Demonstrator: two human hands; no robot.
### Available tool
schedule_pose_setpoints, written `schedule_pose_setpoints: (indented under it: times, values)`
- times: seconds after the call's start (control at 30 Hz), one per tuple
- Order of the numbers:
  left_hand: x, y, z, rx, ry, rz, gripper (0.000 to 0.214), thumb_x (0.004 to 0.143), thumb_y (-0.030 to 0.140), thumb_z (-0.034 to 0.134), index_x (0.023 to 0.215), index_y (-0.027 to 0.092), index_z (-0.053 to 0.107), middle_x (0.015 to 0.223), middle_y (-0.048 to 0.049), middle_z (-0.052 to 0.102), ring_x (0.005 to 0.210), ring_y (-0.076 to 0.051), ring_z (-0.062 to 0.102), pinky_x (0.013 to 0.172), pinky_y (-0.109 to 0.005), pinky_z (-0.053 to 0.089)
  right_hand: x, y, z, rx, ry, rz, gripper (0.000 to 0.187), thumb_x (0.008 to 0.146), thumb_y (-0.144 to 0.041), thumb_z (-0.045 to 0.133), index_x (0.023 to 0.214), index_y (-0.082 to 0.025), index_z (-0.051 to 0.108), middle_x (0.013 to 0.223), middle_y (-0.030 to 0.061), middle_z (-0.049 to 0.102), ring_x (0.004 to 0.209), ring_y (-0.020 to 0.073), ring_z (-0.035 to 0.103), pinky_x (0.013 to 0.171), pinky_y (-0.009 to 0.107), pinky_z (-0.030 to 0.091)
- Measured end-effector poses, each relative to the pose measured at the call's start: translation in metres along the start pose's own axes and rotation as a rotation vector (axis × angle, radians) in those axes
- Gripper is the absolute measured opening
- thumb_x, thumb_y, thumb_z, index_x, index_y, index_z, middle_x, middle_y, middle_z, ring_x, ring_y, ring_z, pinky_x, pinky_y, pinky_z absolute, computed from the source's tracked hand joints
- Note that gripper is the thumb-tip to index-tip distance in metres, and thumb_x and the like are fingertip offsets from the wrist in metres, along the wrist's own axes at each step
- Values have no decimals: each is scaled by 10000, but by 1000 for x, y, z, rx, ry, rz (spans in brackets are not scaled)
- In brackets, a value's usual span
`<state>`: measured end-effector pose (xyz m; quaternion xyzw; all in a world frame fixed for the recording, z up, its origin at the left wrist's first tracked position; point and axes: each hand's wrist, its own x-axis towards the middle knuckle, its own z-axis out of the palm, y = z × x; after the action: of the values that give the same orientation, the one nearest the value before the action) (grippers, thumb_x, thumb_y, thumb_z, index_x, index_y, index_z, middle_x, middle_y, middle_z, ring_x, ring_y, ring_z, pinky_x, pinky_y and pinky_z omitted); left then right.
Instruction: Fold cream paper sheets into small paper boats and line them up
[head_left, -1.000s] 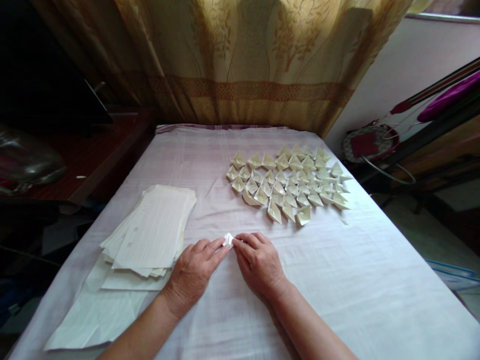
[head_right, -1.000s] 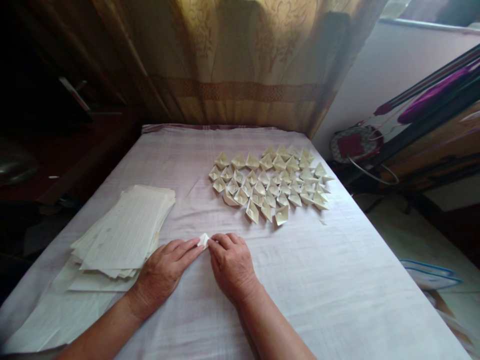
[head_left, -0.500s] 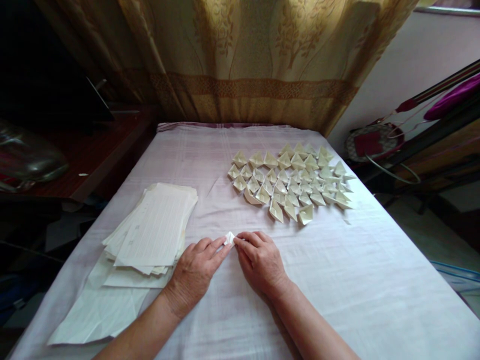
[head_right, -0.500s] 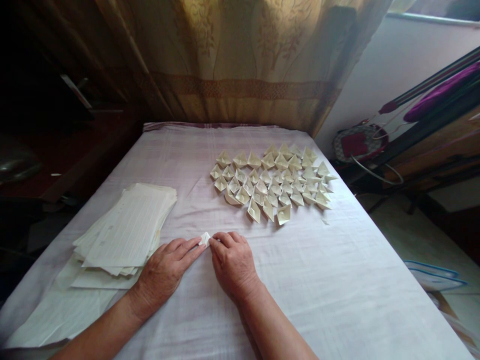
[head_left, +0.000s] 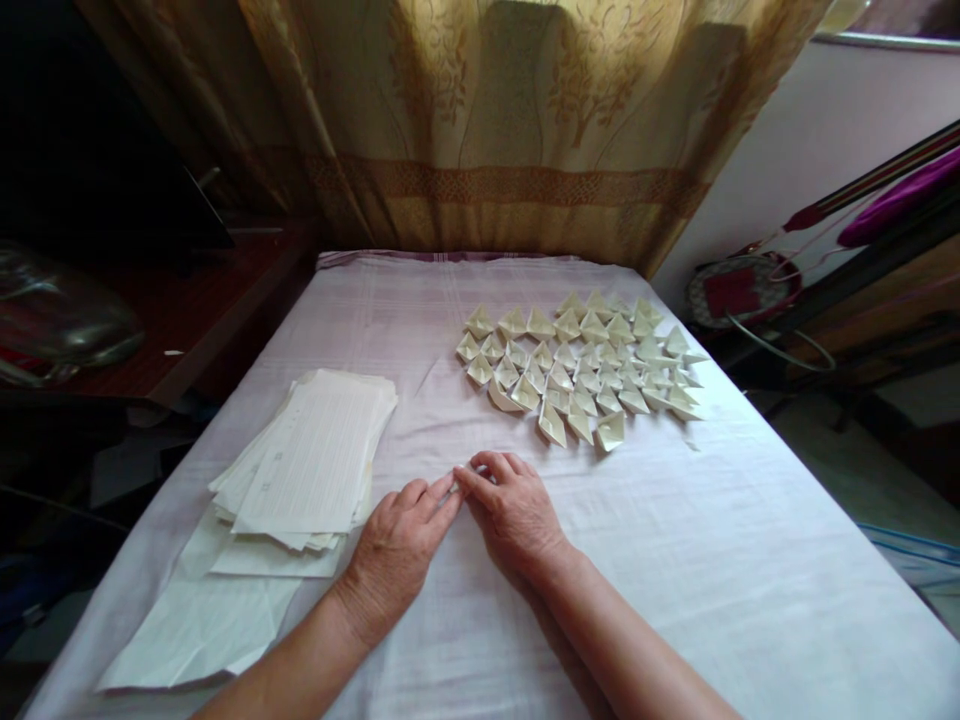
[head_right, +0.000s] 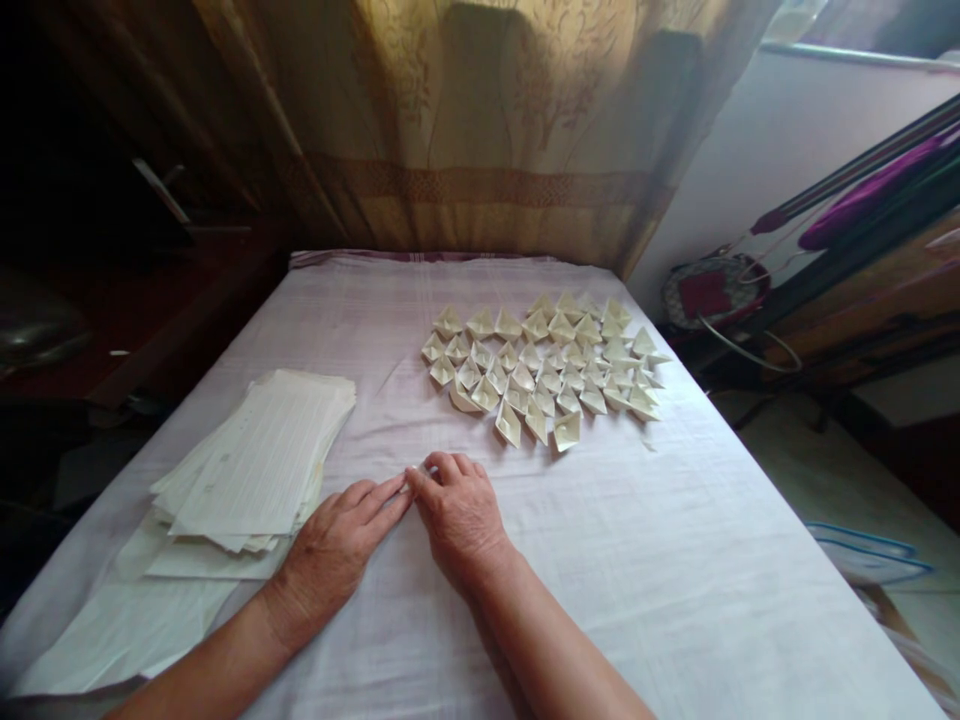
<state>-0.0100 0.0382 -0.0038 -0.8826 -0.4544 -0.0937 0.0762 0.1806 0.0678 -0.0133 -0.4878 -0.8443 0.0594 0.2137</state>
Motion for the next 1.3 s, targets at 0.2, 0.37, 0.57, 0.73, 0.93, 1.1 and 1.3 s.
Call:
schedule_pose_setpoints:
  times: [0.2,0.37,0.57,0.73,0.93,1.1,1.3]
  values:
    - [-6,5,4,41,67,-36,472,898,34,481,1301,251,600,1214,-46,679,1056,-203,599,801,-318,475,3,-4,-1,-37,-41,55,269,913,-274,637,1178,-300,679,1091,66,647,943,224,540,769,339,385]
    - [-7,6,6,34,89,-55,463,892,41,481,1273,264,620,1223,-35,679,1102,-203,590,836,-313,477,6,-3,-1,40,-39,95,231,924,-224,605,1119,-301,699,1045,49,650,911,200,546,773,325,379]
    - [-7,4,7,35,40,-43,512,877,19,457,1313,248,597,1266,-51,663,1108,-211,590,874,-339,486,7,-6,2,-51,-45,88,258,907,-272,639,1161,-289,678,1048,66,644,911,219,537,752,334,373]
    - [-4,2,3,57,10,9,500,880,27,461,1320,227,588,1245,-68,671,1080,-225,593,884,-357,483,9,-4,-3,-55,-102,57,226,916,-272,637,1138,-296,677,1048,55,631,929,206,534,771,321,377]
    - [-3,1,0,36,-36,1,517,875,22,489,1343,230,559,1263,-75,654,1072,-223,592,900,-360,477,10,-1,-12,-65,-151,-59,275,948,-320,610,1221,-324,644,1089,63,615,979,204,530,814,320,378]
    - [1,1,-3,32,-48,-12,498,865,16,519,1310,227,586,1227,-71,669,1072,-233,601,894,-375,492,15,4,-15,-85,-195,-119,258,942,-320,620,1197,-317,660,1071,57,639,970,203,551,805,319,390]
    - [3,4,-3,47,-78,-7,443,890,48,517,1281,235,604,1228,-77,662,1094,-233,599,887,-375,497,-3,8,-6,11,-32,-40,245,962,-231,570,1189,-242,660,1106,70,660,976,192,569,829,329,405]
